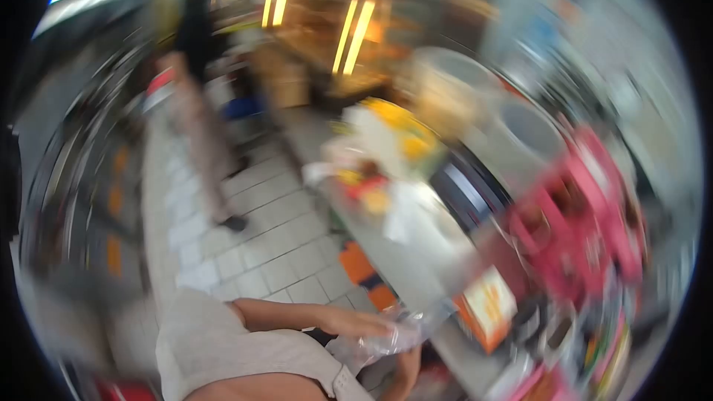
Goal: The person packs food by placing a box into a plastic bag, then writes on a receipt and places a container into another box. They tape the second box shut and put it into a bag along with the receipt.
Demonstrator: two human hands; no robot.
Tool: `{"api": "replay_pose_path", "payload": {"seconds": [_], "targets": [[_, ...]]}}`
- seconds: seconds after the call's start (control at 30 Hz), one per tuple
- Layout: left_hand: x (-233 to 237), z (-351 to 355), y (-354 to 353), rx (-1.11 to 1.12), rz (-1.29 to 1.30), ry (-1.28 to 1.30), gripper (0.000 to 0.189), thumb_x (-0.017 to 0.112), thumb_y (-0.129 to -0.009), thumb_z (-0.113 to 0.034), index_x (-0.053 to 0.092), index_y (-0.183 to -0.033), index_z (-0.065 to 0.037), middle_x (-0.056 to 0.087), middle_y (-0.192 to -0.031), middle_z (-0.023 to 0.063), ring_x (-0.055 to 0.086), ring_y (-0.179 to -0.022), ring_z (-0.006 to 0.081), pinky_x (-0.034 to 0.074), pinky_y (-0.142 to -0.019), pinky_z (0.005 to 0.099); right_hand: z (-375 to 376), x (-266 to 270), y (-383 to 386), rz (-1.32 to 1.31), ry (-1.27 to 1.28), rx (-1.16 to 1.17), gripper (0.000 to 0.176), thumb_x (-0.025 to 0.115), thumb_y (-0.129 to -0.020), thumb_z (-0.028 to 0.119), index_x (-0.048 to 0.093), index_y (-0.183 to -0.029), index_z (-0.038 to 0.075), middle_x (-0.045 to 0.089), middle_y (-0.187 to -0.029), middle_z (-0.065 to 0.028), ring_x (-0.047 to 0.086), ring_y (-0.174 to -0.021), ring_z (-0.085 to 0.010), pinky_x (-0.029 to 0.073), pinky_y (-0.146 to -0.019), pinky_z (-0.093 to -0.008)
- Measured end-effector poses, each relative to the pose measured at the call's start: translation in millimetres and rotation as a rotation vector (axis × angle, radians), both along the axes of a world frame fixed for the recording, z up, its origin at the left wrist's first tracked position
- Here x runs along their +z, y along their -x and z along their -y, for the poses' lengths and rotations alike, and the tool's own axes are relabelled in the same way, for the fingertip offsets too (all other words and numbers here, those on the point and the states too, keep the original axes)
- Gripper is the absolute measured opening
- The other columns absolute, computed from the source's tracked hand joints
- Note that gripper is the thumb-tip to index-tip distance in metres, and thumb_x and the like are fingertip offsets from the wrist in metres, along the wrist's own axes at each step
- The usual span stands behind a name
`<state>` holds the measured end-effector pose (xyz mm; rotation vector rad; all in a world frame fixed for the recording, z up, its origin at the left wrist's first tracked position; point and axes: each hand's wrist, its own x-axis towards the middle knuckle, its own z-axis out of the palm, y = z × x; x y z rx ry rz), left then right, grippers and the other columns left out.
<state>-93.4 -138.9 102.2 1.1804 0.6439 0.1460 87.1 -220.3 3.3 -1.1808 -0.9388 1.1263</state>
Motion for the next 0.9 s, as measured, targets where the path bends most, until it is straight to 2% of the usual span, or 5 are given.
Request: {"api": "replay_pose_path", "payload": {"seconds": [0.33, 0.63, 0.7, 0.83, 0.9], "targets": [[12, 29, 190, 0.833, 0.167, 0.101, 0.061, 0.033, -0.089, -0.048, 0.035, -0.127, -0.001, 0.039, -0.127, 0.0131, 0.038, -0.115, 0.0208, 0.031, -0.095, 0.0343, -137, -47, 184, -0.595, 0.238, 0.574, 0.033, 0.06, -0.078, 0.01, 0.049, -0.109, 0.001, 0.055, -0.102, -0.0086, 0.052, -0.09, -0.0168, 0.041, -0.08, -0.0297], [-35, 61, 298, 1.574, 0.02, 0.082, 0.046, 0.049, -0.086, -0.036, 0.046, -0.117, -0.003, 0.058, -0.104, 0.0097, 0.052, -0.056, 0.0076, 0.04, -0.043, 0.0191, -119, -55, 215, -0.225, 0.367, 1.169, 0.013, 0.065, -0.075, 0.008, 0.063, -0.084, 0.0, 0.061, -0.085, -0.0051, 0.053, -0.077, -0.0104, 0.04, -0.065, -0.0236], [-38, 72, 302, 1.451, -0.144, -0.019, 0.046, 0.056, -0.082, -0.03, 0.046, -0.118, -0.003, 0.058, -0.104, 0.0093, 0.053, -0.064, 0.0092, 0.042, -0.048, 0.0215, -119, -49, 206, 0.372, 0.542, 1.057, 0.011, 0.061, -0.076, 0.006, 0.061, -0.085, 0.001, 0.059, -0.085, -0.0048, 0.055, -0.075, -0.0132, 0.042, -0.067, -0.0244], [-77, 82, 302, 1.179, -0.491, -0.705, 0.066, 0.07, -0.07, -0.027, 0.039, -0.124, -0.006, 0.054, -0.111, 0.0104, 0.051, -0.099, 0.0194, 0.042, -0.074, 0.0332, -122, -33, 183, 0.389, 0.278, 1.129, 0.016, 0.059, -0.078, 0.007, 0.061, -0.092, 0.0, 0.059, -0.084, -0.0053, 0.055, -0.078, -0.0136, 0.043, -0.071, -0.0254], [-91, 77, 291, 1.335, -0.856, -0.819, 0.065, 0.072, -0.066, -0.028, 0.042, -0.12, -0.006, 0.052, -0.113, 0.011, 0.049, -0.101, 0.0222, 0.04, -0.077, 0.0351, -125, -51, 170, -0.056, 0.32, 1.029, 0.009, 0.06, -0.079, 0.007, 0.063, -0.083, -0.001, 0.061, -0.08, -0.0045, 0.054, -0.069, -0.0099, 0.042, -0.067, -0.0232]]}}
